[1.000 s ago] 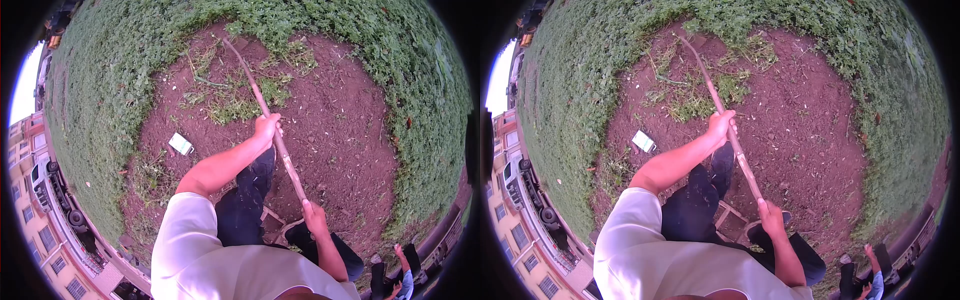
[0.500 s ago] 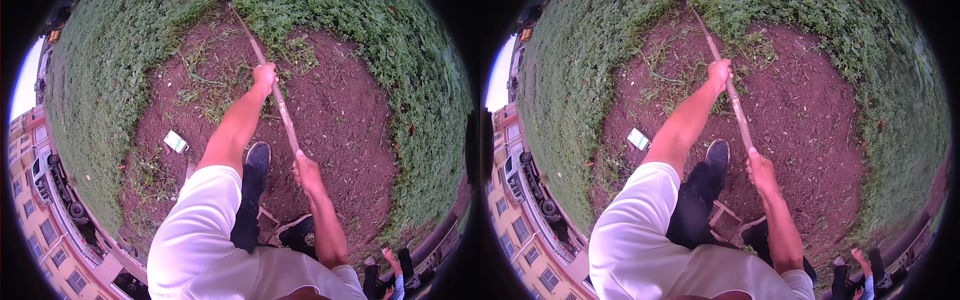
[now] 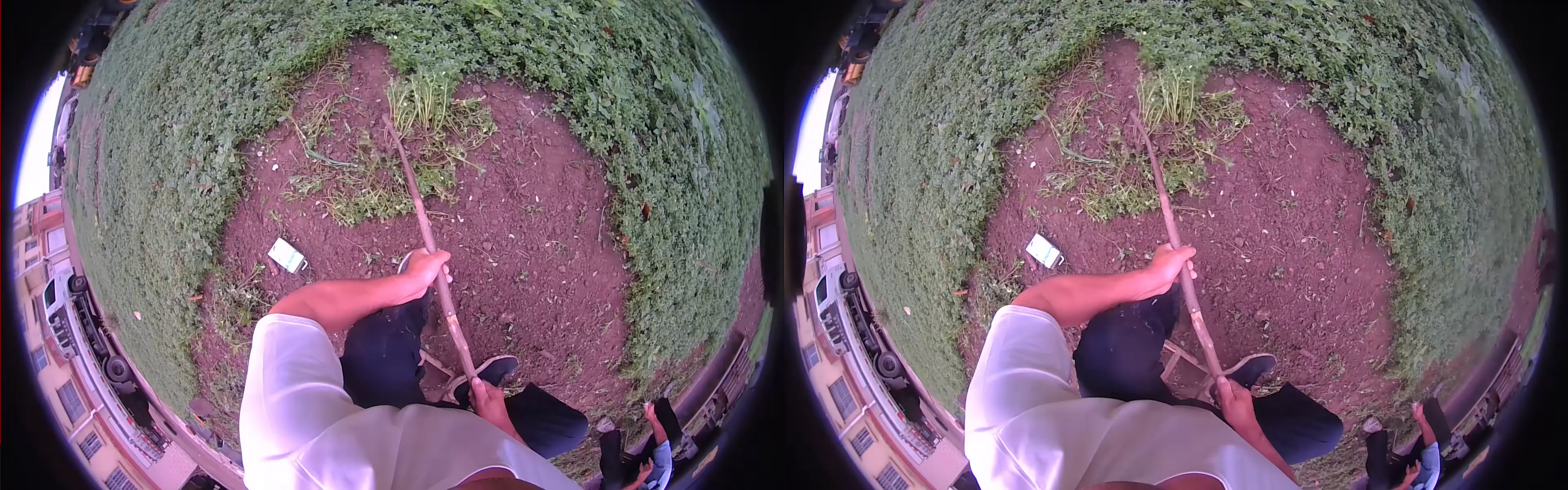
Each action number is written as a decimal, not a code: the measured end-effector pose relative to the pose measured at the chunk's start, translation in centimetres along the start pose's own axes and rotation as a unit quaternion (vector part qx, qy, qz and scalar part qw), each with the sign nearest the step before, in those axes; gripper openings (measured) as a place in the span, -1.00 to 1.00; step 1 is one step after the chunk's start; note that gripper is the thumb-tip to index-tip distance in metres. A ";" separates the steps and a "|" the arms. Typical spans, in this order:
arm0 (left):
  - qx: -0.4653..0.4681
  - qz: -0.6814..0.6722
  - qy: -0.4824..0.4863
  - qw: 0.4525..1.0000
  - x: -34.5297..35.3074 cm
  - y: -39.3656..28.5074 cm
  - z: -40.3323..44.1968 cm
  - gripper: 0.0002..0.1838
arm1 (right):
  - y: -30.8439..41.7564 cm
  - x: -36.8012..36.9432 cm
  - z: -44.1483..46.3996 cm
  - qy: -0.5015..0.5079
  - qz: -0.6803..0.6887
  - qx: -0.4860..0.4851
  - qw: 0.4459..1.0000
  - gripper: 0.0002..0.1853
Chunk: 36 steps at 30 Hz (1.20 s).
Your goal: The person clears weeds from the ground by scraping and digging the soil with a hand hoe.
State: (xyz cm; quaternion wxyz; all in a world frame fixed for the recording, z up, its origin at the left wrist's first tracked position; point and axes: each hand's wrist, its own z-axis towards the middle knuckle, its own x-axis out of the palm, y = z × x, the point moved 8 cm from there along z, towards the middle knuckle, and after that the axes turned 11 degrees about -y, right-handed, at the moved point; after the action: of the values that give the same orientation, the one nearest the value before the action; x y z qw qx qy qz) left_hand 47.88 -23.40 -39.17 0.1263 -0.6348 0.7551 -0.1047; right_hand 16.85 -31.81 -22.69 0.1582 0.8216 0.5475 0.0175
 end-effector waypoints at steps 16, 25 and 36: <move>0.222 -0.044 -0.113 0.967 6.6 -14.2 12.5 -0.82 | 10.4 3.4 14.2 -0.037 0.073 -0.033 0.996 -0.42; -0.044 0.158 0.111 0.980 3.2 6.1 -0.2 -0.77 | -6.1 -0.1 -1.5 -0.042 0.051 0.034 0.997 -0.43; 0.200 -0.050 -0.008 0.978 7.7 -18.0 10.2 -0.83 | 13.3 4.3 11.9 -0.056 0.085 -0.099 0.990 -0.42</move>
State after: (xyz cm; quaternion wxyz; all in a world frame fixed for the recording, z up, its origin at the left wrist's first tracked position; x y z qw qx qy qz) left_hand 66.74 -34.09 -43.49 0.2516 -0.6346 0.6848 -0.2550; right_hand 32.89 -35.44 -30.87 0.2675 0.8450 0.4615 0.0386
